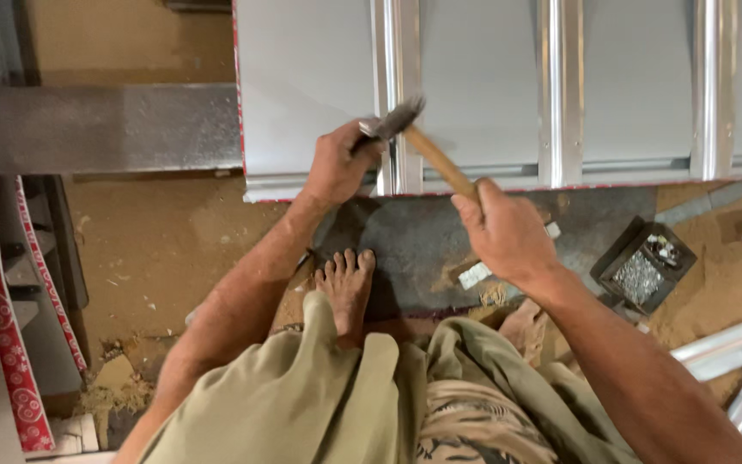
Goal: The person assembles a window frame by repeatedly placing a metal punch over fasteners and striking it with a hammer to secure the frame components. The person works along the length of the frame, moving from one fastener to the next.
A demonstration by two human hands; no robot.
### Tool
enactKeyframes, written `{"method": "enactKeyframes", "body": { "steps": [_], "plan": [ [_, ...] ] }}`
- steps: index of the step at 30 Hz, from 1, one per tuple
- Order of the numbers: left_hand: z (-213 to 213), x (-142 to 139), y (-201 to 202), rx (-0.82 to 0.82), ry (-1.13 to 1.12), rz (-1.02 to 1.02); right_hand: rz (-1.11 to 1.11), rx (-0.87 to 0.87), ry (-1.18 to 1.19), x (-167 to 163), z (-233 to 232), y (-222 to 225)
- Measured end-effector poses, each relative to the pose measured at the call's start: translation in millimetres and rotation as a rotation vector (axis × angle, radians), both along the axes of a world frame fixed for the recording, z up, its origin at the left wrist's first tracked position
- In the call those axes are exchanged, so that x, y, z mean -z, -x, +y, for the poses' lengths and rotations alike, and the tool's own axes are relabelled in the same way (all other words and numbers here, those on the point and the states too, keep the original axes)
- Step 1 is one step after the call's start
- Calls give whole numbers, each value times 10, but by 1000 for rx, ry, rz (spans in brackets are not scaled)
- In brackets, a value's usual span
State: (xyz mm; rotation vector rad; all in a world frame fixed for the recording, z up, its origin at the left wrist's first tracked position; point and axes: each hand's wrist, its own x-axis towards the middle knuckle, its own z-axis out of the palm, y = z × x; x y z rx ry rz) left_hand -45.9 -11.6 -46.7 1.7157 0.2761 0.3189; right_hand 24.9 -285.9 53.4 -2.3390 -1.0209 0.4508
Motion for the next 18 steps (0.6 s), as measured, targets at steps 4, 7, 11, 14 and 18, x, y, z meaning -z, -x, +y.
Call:
{"method": "enactKeyframes", "body": {
  "steps": [4,7,11,14,18],
  "plan": [
    [149,132,-97,-211,597,-149,-16,92,-391,14,-35,-72],
    [188,229,-84,-235,627,-154,-57,80,-362,190,11,43],
    [161,238,-92,-245,475,-138,5,45,45,572,53,240],
    [138,206,-127,-248,367,-157,128,36,250,795,-256,234],
    [137,59,-82,-177,265,-91,517,-111,409,976,-906,300]
  ]
}}
